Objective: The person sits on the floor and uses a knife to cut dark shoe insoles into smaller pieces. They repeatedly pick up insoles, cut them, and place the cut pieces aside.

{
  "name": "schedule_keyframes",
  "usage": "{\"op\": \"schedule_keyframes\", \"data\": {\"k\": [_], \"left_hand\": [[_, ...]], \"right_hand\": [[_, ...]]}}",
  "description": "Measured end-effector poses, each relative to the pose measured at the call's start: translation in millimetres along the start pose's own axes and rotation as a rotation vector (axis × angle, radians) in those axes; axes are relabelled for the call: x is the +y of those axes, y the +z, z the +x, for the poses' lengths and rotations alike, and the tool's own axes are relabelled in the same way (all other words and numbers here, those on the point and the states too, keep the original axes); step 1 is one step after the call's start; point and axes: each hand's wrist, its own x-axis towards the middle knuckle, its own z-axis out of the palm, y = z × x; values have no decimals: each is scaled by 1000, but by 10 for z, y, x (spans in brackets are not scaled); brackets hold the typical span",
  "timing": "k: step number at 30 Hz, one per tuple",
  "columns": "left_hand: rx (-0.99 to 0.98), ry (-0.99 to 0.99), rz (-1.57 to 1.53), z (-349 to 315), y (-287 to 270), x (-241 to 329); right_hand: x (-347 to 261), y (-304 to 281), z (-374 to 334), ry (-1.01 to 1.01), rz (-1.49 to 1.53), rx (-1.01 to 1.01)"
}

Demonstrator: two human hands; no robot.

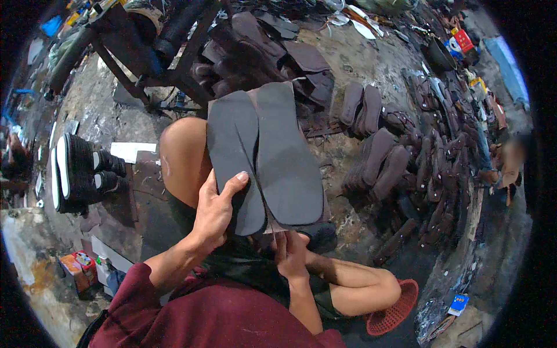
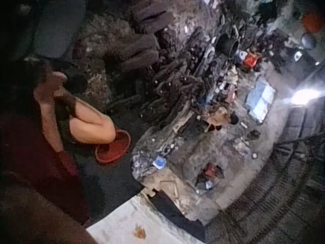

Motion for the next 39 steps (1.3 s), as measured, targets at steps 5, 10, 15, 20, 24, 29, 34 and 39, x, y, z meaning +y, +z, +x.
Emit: {"op": "schedule_keyframes", "data": {"k": [5,10,15,20,24,29,34,39], "left_hand": [[-16,13,-16,20,-15,42],[-8,42,1,128,9,51],[-10,56,26,93,24,53],[11,34,-2,112,-13,39],[1,23,6,65,39,99],[1,0,42,36,-98,53],[-35,30,66,7,-210,12],[-193,25,142,28,-293,181]], "right_hand": [[192,281,405,-19,17,75],[129,507,795,-28,32,136],[46,589,972,-28,53,171],[8,606,1178,-38,98,173],[-40,480,1246,-28,150,183],[-180,299,1355,-33,362,107],[-679,-188,1568,-55,754,-44],[-1005,-560,2002,-6,1010,-263]]}}
